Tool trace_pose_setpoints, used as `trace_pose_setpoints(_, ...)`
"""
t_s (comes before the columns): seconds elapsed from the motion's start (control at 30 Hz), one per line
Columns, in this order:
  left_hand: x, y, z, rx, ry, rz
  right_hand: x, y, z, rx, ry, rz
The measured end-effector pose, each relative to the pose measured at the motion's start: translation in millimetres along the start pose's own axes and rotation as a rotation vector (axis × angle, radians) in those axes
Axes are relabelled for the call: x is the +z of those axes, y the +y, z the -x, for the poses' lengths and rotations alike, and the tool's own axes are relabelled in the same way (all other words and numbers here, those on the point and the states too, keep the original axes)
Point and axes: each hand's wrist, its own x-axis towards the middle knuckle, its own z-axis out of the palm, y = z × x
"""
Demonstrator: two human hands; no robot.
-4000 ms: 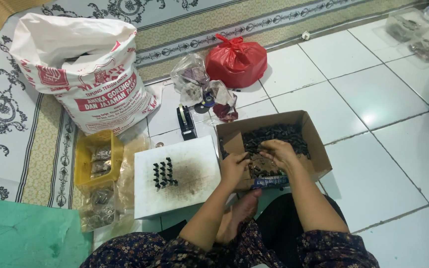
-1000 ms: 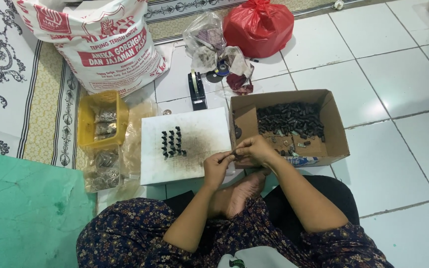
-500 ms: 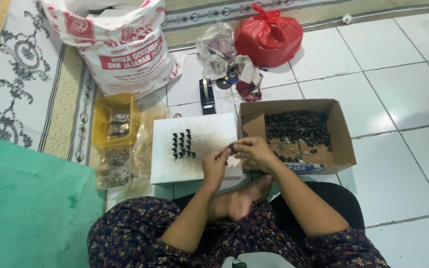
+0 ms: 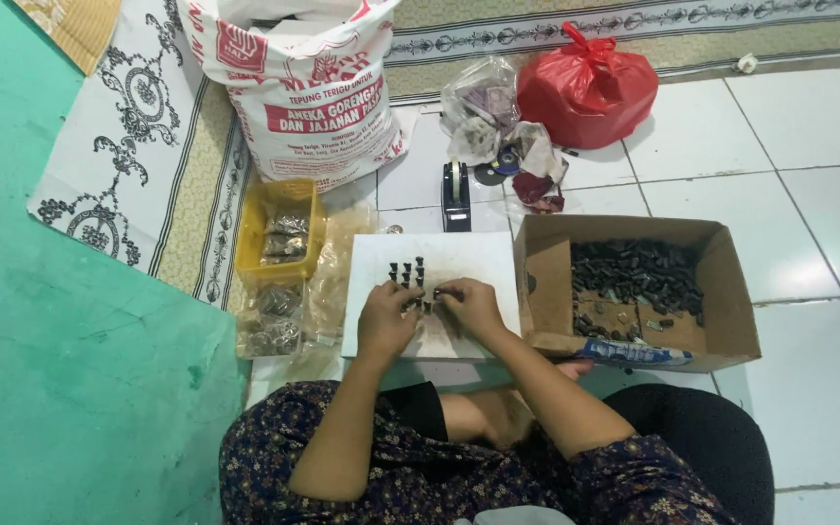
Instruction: The person sits on the floor and repeatedly picks small dark metal parts from a cardboard box, then places them onto a white board. The person handles the parts one at a time, arranging them in rows on the board.
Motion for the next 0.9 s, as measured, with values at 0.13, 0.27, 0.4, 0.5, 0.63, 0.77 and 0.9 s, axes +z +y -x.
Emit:
trace_pose_setpoints(0.13, -4.7, 8.9, 4.9, 0.070, 0.032, -0.059, -2.1, -17.6, 1.3, -0.030, -0.050, 0.067)
trace_pose_setpoints(0.27, -6.1, 19.6, 5.2, 0.102, 0.031, -0.130, -0.2, -16.8, 1.9, -0.105, -0.071, 0.188)
trace_pose_setpoints(0.4, -4.9, 18.3, 4.8, 0.111, 0.015, -0.127, 2.2, -9.0, 1.1, -0.156, -0.083, 0.229)
trace_pose_setpoints(0.5, -2.3, 16.0, 4.9, 0.110, 0.075, -0.056, -2.4, -18.0, 3.3, -0.124, -0.117, 0.221)
trace_pose_setpoints(0.63, 0.0, 7.3, 5.6, 0.143, 0.138, -0.025, -8.0, -14.6, 0.1, -0.129, -0.127, 0.222)
trace_pose_setpoints(0.77, 7.3, 16.1, 6.4, 0.235, 0.268, 0.006, -35.5, -5.8, 5.5, -0.151, -0.111, 0.220)
trace_pose_setpoints(0.9, 24.7, 42.5, 5.7, 0.391, 0.304, 0.002, -84.0, 44.9, 5.6, -0.258, 0.088, 0.162)
